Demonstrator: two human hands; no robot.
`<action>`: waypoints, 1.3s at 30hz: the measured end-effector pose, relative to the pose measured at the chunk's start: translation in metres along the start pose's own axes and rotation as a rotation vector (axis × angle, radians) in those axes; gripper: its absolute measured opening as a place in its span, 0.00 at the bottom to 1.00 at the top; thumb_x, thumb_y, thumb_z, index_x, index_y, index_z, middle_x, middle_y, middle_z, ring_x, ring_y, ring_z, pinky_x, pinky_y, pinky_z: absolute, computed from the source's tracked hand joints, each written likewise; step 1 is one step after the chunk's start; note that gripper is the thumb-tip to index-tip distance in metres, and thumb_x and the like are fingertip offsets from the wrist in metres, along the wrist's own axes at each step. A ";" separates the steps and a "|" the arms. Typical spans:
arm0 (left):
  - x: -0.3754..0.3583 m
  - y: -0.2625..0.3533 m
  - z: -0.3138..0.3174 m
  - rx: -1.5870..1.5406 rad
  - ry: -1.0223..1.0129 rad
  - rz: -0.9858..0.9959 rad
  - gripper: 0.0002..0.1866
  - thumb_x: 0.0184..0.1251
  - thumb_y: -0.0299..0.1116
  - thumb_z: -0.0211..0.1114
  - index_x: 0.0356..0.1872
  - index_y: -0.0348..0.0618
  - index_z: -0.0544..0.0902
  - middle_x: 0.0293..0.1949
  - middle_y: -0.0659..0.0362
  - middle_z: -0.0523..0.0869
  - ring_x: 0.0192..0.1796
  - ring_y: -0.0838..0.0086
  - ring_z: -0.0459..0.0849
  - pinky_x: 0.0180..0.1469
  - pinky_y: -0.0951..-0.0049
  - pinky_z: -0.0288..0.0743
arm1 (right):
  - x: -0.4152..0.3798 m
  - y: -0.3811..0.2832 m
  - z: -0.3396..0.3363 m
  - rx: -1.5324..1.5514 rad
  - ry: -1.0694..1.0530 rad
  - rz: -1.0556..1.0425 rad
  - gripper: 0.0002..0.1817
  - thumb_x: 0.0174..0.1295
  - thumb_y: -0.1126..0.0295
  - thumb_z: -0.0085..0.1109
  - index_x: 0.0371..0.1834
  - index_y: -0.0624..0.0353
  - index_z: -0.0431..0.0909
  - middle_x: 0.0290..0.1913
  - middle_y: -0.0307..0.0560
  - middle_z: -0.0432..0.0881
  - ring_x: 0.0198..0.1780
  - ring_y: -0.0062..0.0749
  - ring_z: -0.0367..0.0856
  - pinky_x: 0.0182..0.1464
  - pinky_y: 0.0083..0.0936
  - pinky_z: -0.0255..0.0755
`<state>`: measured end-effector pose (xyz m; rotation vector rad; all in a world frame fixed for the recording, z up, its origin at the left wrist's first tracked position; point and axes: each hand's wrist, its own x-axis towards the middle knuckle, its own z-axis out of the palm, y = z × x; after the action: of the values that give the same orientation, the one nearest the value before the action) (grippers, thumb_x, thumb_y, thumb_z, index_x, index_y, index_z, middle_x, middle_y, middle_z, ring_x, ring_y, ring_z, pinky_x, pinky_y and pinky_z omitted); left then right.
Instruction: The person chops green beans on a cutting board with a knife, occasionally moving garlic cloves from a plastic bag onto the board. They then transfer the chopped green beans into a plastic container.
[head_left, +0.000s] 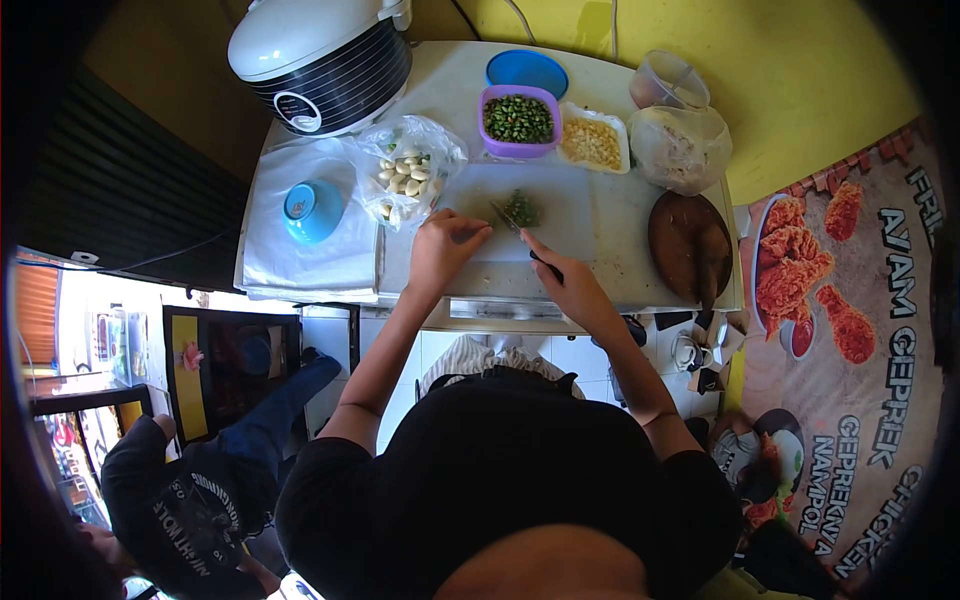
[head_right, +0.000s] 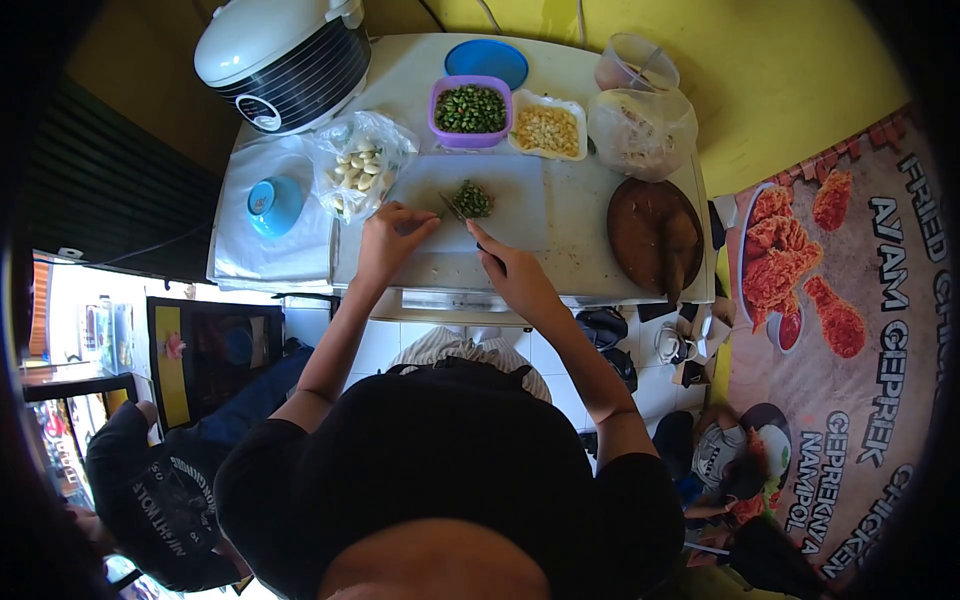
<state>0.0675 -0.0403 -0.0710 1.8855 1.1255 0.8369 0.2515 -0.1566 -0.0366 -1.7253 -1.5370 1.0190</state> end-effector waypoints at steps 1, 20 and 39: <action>0.000 0.002 -0.001 0.052 -0.006 0.010 0.09 0.54 0.34 0.73 0.36 0.44 0.90 0.30 0.56 0.84 0.34 0.68 0.83 0.40 0.70 0.76 | -0.001 0.001 0.001 0.002 0.020 -0.017 0.27 0.69 0.70 0.50 0.72 0.39 0.62 0.22 0.54 0.66 0.23 0.30 0.59 0.32 0.25 0.67; -0.016 0.013 0.005 0.004 0.046 0.009 0.08 0.54 0.34 0.73 0.33 0.42 0.89 0.29 0.56 0.83 0.32 0.67 0.82 0.38 0.70 0.76 | -0.016 0.000 0.005 -0.130 0.011 -0.074 0.28 0.68 0.71 0.49 0.72 0.40 0.62 0.19 0.61 0.68 0.19 0.50 0.70 0.28 0.34 0.68; -0.027 0.016 0.013 0.064 0.102 0.063 0.09 0.52 0.36 0.74 0.32 0.44 0.90 0.29 0.56 0.82 0.33 0.66 0.82 0.39 0.69 0.76 | -0.037 0.007 -0.002 -0.031 0.015 -0.052 0.28 0.68 0.70 0.51 0.72 0.38 0.62 0.22 0.57 0.64 0.22 0.32 0.60 0.30 0.27 0.67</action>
<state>0.0741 -0.0741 -0.0672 1.9584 1.1727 0.9516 0.2559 -0.1944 -0.0361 -1.7010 -1.5875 0.9597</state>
